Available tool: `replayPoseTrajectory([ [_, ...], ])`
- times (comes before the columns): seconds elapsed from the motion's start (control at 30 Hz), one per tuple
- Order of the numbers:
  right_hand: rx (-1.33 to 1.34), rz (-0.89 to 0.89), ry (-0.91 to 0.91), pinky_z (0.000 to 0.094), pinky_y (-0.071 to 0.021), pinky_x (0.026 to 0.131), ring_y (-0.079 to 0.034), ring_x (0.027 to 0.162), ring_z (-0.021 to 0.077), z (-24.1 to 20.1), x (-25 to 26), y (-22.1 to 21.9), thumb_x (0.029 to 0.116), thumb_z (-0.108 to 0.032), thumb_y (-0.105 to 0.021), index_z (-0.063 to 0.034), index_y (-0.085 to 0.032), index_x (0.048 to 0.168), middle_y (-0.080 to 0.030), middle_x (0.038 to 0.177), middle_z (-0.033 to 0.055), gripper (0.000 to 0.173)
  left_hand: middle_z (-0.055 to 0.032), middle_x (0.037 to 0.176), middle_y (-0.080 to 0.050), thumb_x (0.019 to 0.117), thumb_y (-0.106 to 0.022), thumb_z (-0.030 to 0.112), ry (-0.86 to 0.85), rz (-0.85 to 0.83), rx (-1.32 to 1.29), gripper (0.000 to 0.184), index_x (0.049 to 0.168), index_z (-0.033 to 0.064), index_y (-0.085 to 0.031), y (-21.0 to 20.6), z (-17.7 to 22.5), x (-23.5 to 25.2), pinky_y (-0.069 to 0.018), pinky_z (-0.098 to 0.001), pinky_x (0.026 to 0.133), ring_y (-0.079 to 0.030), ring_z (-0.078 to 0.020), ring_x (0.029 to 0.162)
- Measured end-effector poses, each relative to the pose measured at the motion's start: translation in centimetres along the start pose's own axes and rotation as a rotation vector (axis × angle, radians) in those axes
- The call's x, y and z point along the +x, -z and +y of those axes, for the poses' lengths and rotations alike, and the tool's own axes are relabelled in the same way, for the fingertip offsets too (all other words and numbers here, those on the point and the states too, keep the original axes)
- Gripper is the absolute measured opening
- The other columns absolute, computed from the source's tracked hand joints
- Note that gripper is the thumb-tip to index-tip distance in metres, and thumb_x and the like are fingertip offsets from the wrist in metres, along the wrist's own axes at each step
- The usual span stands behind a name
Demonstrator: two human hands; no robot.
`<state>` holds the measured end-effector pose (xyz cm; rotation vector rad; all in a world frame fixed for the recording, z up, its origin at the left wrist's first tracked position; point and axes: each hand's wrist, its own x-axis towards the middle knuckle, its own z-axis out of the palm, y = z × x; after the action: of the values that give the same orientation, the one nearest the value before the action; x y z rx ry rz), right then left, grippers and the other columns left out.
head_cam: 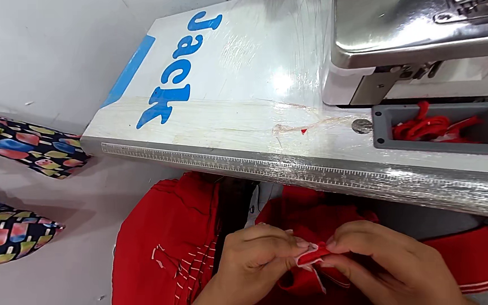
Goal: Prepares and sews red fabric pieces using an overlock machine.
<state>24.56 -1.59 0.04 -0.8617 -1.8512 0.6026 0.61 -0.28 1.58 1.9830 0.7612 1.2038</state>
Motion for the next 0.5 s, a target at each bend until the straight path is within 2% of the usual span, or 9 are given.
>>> replayPoseTrajectory([
  [0.1, 0.011, -0.032, -0.009, 0.0152, -0.0534, 0.085, -0.066, 0.098, 0.0033, -0.3, 0.3, -0.1, 0.0998, -0.031, -0.069, -0.0136, -0.066, 0.104, -0.069, 0.098, -0.0005, 0.018, -0.0039, 0.1, -0.077, 0.095, -0.073, 0.013, -0.01, -0.016, 0.011, 0.012, 0.103, 0.0045, -0.075, 0.3, 0.2, -0.2, -0.0615, -0.0284, 0.094, -0.074, -0.0114, 0.1],
  [0.27, 0.038, -0.073, -0.05, 0.017, -0.0517, 0.082, -0.064, 0.097, 0.0035, -1.0, 0.8, -0.3, 0.0951, -0.048, -0.071, -0.0149, -0.065, 0.105, -0.068, 0.097, -0.0009, 0.035, -0.004, 0.1, -0.077, 0.0958, -0.072, 0.015, -0.031, -0.024, 0.051, 0.012, 0.102, 0.004, -0.075, 0.3, 0.5, 0.2, -0.0615, -0.0268, 0.093, -0.074, -0.0107, 0.1],
  [0.37, 0.07, -0.083, -0.078, 0.0167, -0.0517, 0.081, -0.064, 0.095, 0.0031, -1.2, 0.8, -0.4, 0.0981, -0.039, -0.07, -0.0145, -0.066, 0.1, -0.067, 0.095, -0.0011, 0.025, -0.003, 0.097, -0.077, 0.0958, -0.073, 0.015, -0.016, -0.017, 0.047, 0.011, 0.1, 0.0046, -0.074, 0.2, 0.4, 0.2, -0.0618, -0.0267, 0.093, -0.075, -0.01, 0.098],
  [0.5, 0.082, -0.117, -0.09, 0.0178, -0.0513, 0.083, -0.064, 0.097, 0.0037, -1.3, 0.8, 0.0, 0.0996, -0.036, -0.068, -0.0148, -0.067, 0.101, -0.068, 0.097, -0.0009, 0.021, -0.0021, 0.093, -0.077, 0.0924, -0.076, 0.017, 0.089, -0.018, -0.119, 0.013, 0.099, 0.0051, -0.075, 0.3, 0.5, 0.1, -0.0624, -0.025, 0.088, -0.075, -0.008, 0.093],
])
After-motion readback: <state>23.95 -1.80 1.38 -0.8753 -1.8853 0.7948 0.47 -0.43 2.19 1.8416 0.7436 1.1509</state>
